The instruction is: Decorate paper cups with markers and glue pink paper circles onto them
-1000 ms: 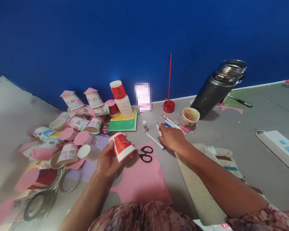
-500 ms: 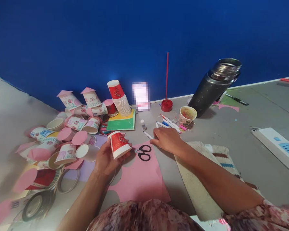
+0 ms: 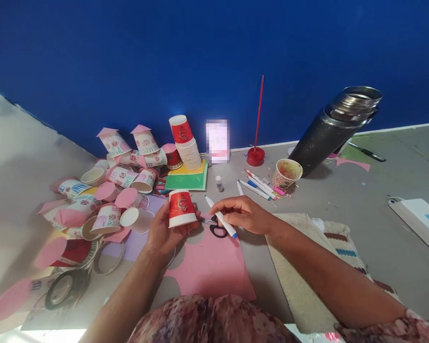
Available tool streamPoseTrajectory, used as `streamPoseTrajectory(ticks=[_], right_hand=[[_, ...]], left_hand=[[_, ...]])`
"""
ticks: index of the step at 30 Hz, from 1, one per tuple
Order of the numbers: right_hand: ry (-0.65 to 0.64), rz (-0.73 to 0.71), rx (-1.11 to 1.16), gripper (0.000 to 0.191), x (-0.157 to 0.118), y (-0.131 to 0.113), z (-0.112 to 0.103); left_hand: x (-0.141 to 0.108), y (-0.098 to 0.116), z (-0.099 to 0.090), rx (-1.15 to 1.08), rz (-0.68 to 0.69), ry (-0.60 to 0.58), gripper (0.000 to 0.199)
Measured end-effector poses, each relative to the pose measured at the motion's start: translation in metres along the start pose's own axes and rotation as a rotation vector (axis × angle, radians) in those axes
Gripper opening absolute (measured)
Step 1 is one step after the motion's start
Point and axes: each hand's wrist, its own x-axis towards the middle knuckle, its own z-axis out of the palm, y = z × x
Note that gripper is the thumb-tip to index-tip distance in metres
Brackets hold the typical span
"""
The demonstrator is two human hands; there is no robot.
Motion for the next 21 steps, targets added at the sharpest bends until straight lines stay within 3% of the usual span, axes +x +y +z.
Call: streamPoseTrajectory(ticks=[2, 4, 8, 10, 13, 16, 21], right_hand=[[-0.08, -0.026, 0.154, 0.051, -0.002, 0.001, 0.005], [-0.048, -0.036, 0.157, 0.057, -0.003, 0.002, 0.01], [0.266, -0.092, 0.028, 0.037, -0.001, 0.003, 0.017], [0.377, -0.155, 0.036, 0.042, -0.001, 0.004, 0.017], [0.463, -0.236, 0.102, 0.042, -0.002, 0.004, 0.018], [0.513, -0.267, 0.127, 0.028, -0.005, 0.002, 0.025], [0.573, -0.343, 0.01, 0.013, -0.008, -0.008, 0.035]], left_hand=[[0.0, -0.001, -0.001, -0.007, 0.011, 0.002, 0.044], [0.001, -0.002, -0.003, -0.012, 0.008, -0.005, 0.043], [0.002, -0.003, -0.005, -0.017, -0.041, -0.057, 0.042], [0.002, -0.004, -0.004, -0.02, -0.069, -0.096, 0.044], [0.002, -0.006, -0.003, -0.022, -0.104, -0.1, 0.047], [0.002, -0.011, -0.003, -0.009, -0.135, -0.053, 0.045], [0.001, -0.016, -0.003, -0.023, -0.149, -0.09, 0.041]])
